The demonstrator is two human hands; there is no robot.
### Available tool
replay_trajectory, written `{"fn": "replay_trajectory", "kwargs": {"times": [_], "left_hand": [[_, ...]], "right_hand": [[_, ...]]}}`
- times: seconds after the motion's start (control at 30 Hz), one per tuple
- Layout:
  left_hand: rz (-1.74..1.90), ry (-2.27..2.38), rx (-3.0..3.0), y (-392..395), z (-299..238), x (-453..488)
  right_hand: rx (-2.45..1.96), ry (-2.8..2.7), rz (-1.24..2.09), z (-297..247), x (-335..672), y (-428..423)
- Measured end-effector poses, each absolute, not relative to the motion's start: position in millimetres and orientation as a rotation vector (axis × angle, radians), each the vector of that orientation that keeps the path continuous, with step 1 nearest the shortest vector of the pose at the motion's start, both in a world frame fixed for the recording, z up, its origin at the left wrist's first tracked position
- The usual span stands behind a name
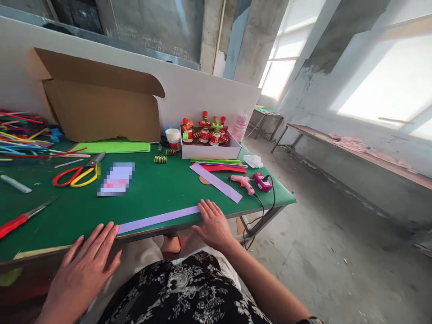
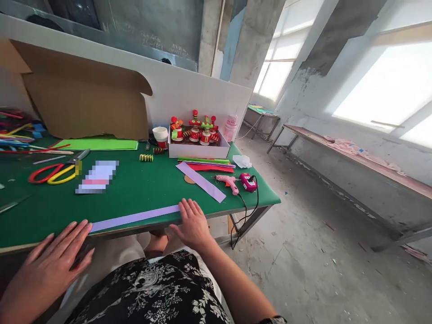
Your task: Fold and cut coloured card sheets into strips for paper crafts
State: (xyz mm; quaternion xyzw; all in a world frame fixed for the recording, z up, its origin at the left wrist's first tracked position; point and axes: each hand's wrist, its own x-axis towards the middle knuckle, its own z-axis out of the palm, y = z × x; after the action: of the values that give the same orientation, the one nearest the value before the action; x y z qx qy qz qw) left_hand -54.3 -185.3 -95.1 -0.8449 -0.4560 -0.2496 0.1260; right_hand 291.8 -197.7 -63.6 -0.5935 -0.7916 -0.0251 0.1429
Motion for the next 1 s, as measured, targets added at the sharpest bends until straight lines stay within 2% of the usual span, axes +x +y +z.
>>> {"fn": "replay_trajectory", "kwargs": {"times": [0.13, 0.3, 0.5, 1.0], "left_hand": [[-0.677, -1.388, -2.328, -186.9, -81.7, -25.2], [-0.488, -1.053, -2.585, -180.6, -65.6, 70.4], [-0.372, -1.017, -2.675, -157.8, -75.6, 153.0], [-0.486, -1.178, -2.495, -165.8, -97.0, 51.9]], "right_hand": [[-1.679, -2.296, -0.127, -68.1, 303.7, -198.3], [-1.648, -2.288, -0.195, -76.7, 304.4, -196.5], [-1.604, -2.312, -0.323, -91.8, 314.4, -189.5], [-1.532, -2.292, -0.458, -92.1, 316.5, -188.5]]}}
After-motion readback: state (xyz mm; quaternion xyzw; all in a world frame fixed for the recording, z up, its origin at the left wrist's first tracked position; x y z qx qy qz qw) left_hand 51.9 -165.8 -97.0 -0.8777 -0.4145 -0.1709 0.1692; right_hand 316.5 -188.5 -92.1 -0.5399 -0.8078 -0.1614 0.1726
